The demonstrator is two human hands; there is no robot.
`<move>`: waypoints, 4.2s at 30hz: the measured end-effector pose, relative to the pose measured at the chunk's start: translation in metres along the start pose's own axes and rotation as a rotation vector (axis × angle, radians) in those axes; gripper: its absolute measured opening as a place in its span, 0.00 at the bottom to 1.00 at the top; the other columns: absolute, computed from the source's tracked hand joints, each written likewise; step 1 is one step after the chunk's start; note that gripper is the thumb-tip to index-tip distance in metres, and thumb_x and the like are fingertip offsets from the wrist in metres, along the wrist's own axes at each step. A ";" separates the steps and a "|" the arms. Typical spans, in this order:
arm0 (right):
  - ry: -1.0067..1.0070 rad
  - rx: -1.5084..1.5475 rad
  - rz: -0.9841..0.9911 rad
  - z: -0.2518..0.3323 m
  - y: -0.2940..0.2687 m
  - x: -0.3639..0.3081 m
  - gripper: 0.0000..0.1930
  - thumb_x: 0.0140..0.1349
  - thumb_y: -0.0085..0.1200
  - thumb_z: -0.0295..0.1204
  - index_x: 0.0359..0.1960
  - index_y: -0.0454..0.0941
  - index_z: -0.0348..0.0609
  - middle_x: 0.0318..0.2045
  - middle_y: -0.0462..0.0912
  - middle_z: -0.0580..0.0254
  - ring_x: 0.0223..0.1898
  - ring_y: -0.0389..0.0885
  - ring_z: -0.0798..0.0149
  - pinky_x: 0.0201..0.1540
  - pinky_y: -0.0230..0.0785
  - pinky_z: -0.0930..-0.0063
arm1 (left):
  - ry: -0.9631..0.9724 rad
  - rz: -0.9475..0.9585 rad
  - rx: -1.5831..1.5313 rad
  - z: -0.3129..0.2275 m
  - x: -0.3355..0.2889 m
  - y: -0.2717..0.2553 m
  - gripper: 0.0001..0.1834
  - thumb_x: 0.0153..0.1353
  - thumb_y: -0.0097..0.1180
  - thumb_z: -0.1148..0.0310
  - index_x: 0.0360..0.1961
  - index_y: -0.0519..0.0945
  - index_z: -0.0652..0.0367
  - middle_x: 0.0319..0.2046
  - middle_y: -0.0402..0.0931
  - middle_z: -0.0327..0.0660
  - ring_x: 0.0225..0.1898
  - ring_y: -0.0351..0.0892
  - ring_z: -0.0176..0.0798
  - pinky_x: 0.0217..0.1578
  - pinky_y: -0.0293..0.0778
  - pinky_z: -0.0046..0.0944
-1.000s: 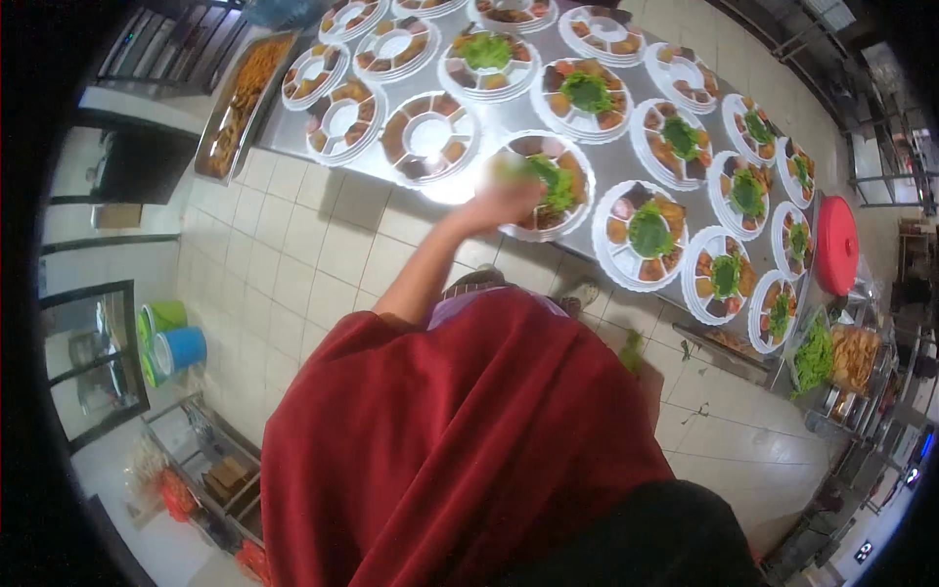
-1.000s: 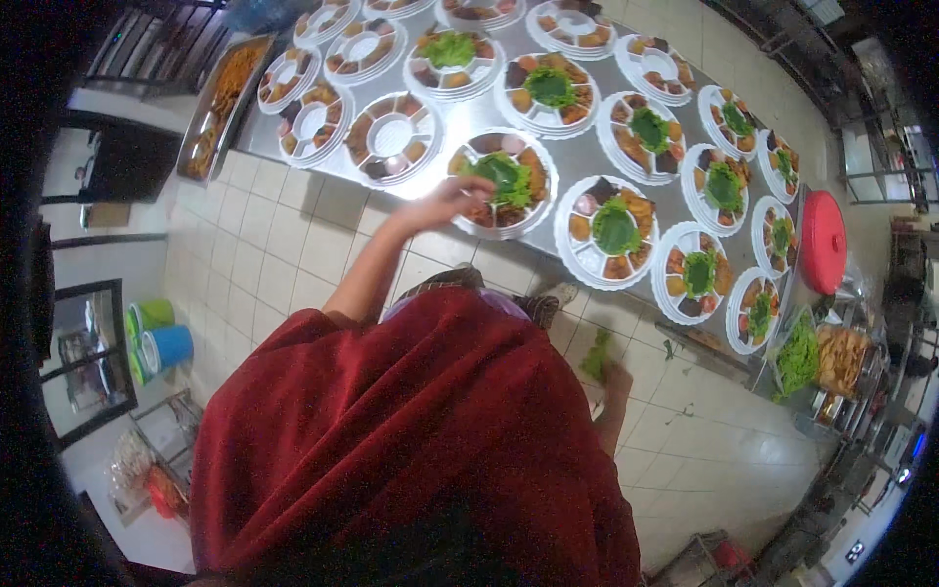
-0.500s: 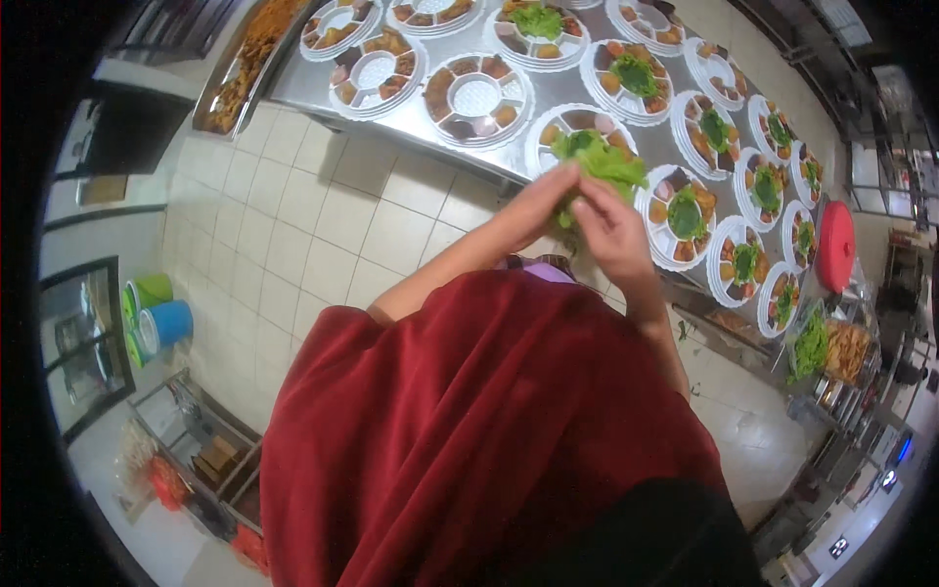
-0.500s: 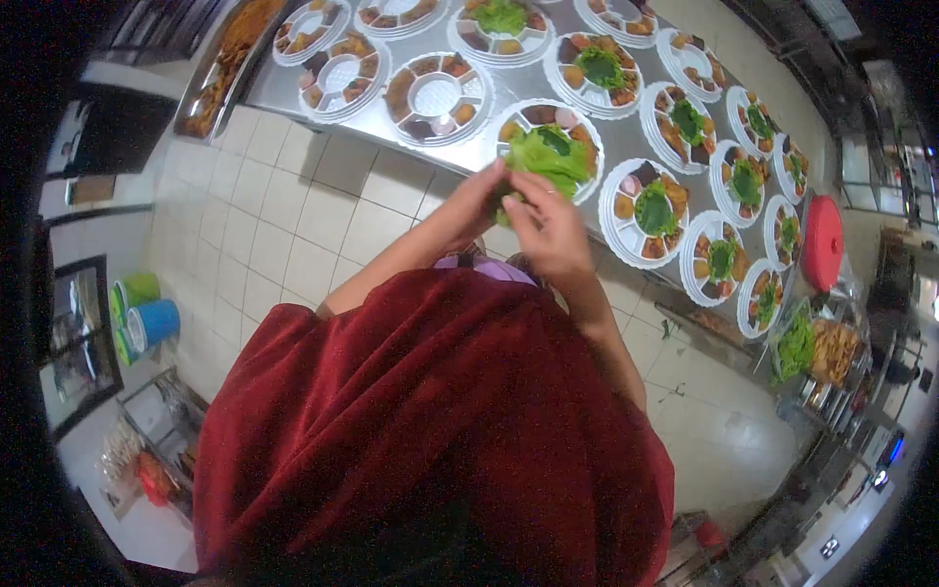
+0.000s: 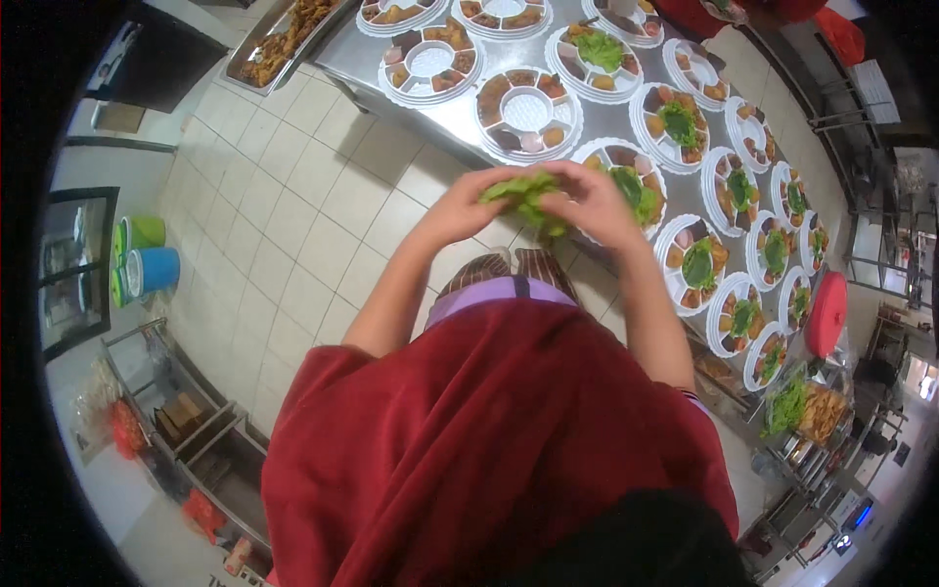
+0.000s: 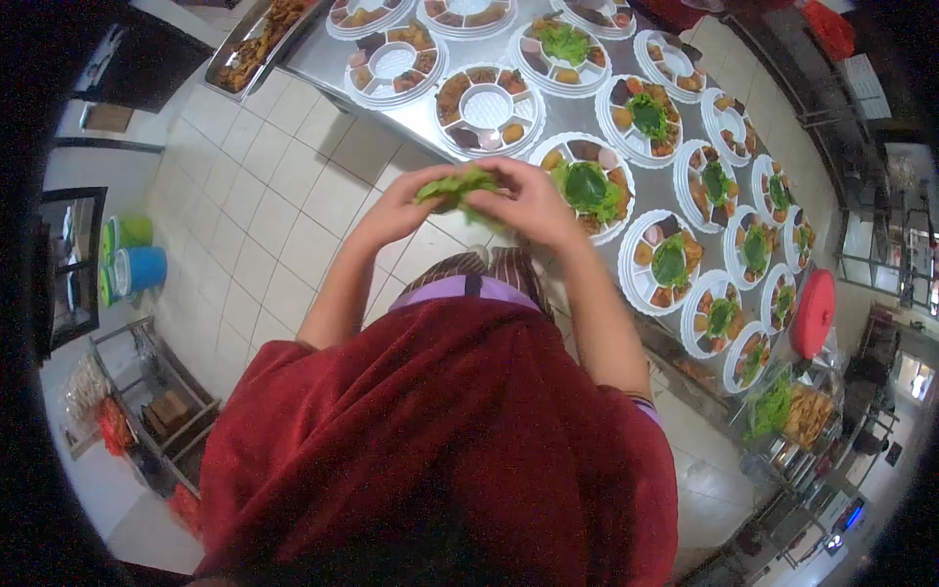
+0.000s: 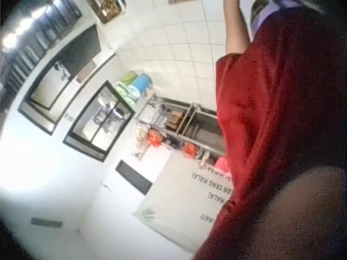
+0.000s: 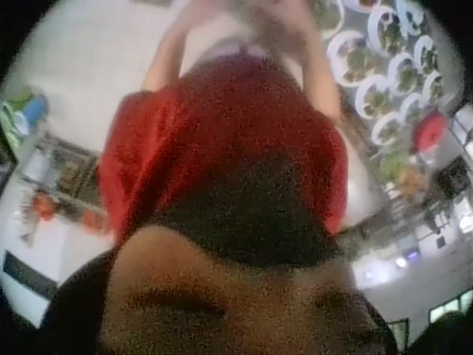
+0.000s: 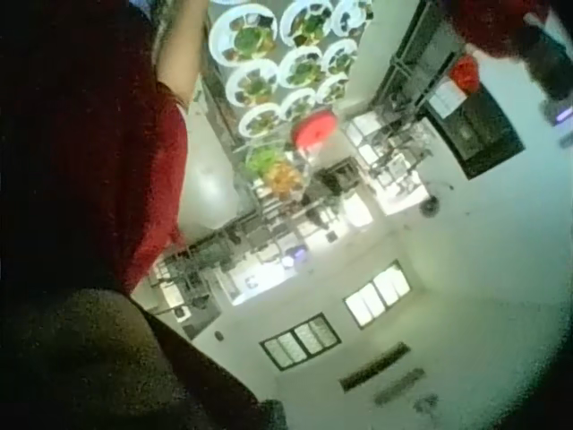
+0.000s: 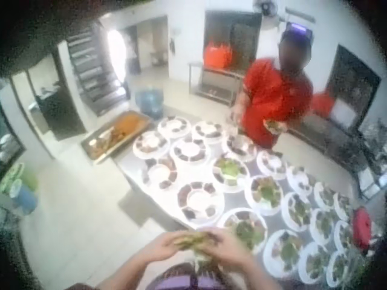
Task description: The person places lettuce leaves into the center compartments of multiple pre-filled compartmentalized meal trays arranged on a stainless steel table. The person handles the lettuce by hand and moves from tray to tray, adding a leaf to each one in sequence.
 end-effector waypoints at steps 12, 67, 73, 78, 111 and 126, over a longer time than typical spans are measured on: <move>-0.406 -0.184 -0.008 -0.039 0.058 0.083 0.11 0.48 0.57 0.28 0.34 0.77 0.39 0.38 0.77 0.57 0.43 0.75 0.59 0.47 0.66 0.70 | -0.157 -0.475 0.188 0.014 -0.027 -0.055 0.18 0.48 0.47 0.83 0.41 0.78 0.60 0.34 0.79 0.43 0.36 0.77 0.32 0.38 0.71 0.32; -0.017 -0.784 -0.215 -0.158 -0.240 0.262 0.07 0.47 0.53 0.25 0.29 0.78 0.40 0.31 0.77 0.49 0.37 0.75 0.50 0.40 0.67 0.60 | 0.247 0.014 1.513 0.122 0.441 0.024 0.07 0.45 0.50 0.68 0.24 0.81 0.50 0.37 0.72 0.32 0.47 0.65 0.36 0.45 0.58 0.43; 0.210 -0.806 -0.070 -0.178 -0.246 0.267 0.08 0.46 0.57 0.30 0.29 0.78 0.41 0.28 0.78 0.49 0.37 0.75 0.50 0.41 0.67 0.59 | 0.323 0.010 1.539 0.120 0.442 0.025 0.06 0.45 0.52 0.69 0.24 0.81 0.50 0.38 0.73 0.32 0.47 0.64 0.37 0.47 0.58 0.44; 0.126 -0.910 -0.090 -0.184 -0.243 0.269 0.07 0.46 0.57 0.31 0.25 0.77 0.43 0.28 0.78 0.51 0.36 0.76 0.49 0.40 0.67 0.59 | 0.257 -0.004 1.571 0.116 0.440 0.027 0.07 0.44 0.52 0.70 0.24 0.82 0.49 0.39 0.72 0.35 0.47 0.64 0.38 0.47 0.59 0.43; 0.094 -0.996 -0.415 -0.186 -0.248 0.274 0.13 0.50 0.43 0.22 0.36 0.78 0.40 0.30 0.78 0.44 0.37 0.76 0.46 0.41 0.66 0.58 | 0.194 -0.082 1.449 0.126 0.429 0.029 0.07 0.44 0.51 0.71 0.22 0.81 0.55 0.27 0.77 0.37 0.46 0.67 0.39 0.46 0.60 0.41; 0.051 -0.413 -0.538 -0.149 -0.258 0.182 0.11 0.50 0.47 0.22 0.35 0.78 0.36 0.34 0.77 0.44 0.38 0.76 0.48 0.44 0.66 0.63 | 0.318 -0.095 1.303 0.089 0.413 0.042 0.07 0.46 0.51 0.71 0.24 0.81 0.54 0.35 0.75 0.38 0.45 0.69 0.41 0.50 0.56 0.46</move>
Point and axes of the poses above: each hand's wrist, its own x-axis towards the middle knuckle, its own y-axis out of the palm, z = x × y, the point moved 3 cm from there along x, towards the middle knuckle
